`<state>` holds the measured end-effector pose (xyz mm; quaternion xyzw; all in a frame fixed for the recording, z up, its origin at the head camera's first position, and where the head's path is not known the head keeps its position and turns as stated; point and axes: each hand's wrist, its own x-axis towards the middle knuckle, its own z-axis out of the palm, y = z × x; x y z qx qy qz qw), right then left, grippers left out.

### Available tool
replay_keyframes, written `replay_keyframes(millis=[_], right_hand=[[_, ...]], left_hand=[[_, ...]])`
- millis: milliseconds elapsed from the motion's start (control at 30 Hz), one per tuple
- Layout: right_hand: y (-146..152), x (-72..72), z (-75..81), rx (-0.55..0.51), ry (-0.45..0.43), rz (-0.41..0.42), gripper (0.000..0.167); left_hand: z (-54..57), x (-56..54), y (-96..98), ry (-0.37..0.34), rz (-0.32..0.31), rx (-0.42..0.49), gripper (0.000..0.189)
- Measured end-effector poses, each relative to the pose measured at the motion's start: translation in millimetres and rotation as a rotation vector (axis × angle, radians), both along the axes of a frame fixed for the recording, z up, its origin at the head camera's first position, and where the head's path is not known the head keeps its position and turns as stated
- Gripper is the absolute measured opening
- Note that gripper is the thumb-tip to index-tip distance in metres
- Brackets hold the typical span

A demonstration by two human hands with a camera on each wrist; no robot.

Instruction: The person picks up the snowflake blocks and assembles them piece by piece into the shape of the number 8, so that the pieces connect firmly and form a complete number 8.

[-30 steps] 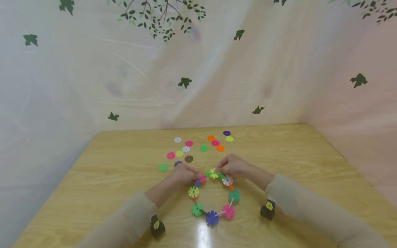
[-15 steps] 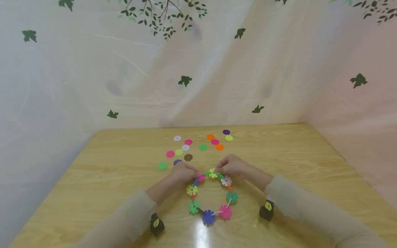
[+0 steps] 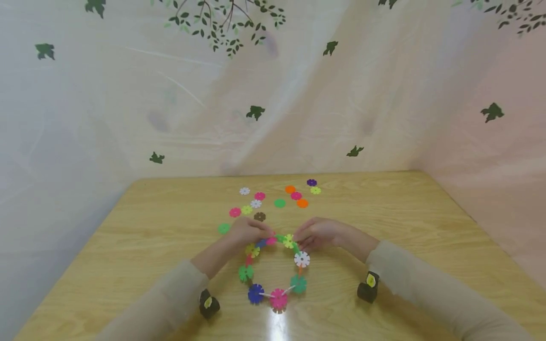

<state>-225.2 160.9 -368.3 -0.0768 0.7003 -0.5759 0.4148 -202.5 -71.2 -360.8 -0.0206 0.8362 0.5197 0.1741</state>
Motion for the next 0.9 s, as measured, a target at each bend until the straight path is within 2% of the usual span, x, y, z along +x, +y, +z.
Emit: replay_keyframes(millis=[267, 433, 567, 700, 800, 900], right_hand=[[-0.8, 0.3, 0.1, 0.034, 0.075, 0.048, 0.014], [-1.9, 0.5, 2.1, 0.066, 0.107, 0.009, 0.016], [-2.5, 0.5, 3.9, 0.067, 0.093, -0.034, 0.020], [-3.1, 0.7, 4.4, 0.041, 0.042, -0.060, 0.014], [-3.3, 1.2, 3.9, 0.012, 0.007, -0.073, 0.013], [-2.8, 1.9, 3.4, -0.016, -0.006, -0.088, 0.017]], left_hand=[[0.1, 0.8, -1.4, 0.004, 0.000, 0.020, 0.017], [3.5, 1.6, -1.5, -0.011, 0.006, 0.009, 0.018], [6.7, 1.4, -1.7, -0.024, 0.010, 0.007, 0.019], [9.3, 2.6, -3.2, -0.004, 0.021, -0.020, 0.021], [11.3, 4.8, -4.7, 0.070, 0.057, -0.026, 0.023], [15.3, 7.5, -4.1, 0.221, 0.097, -0.019, 0.021]])
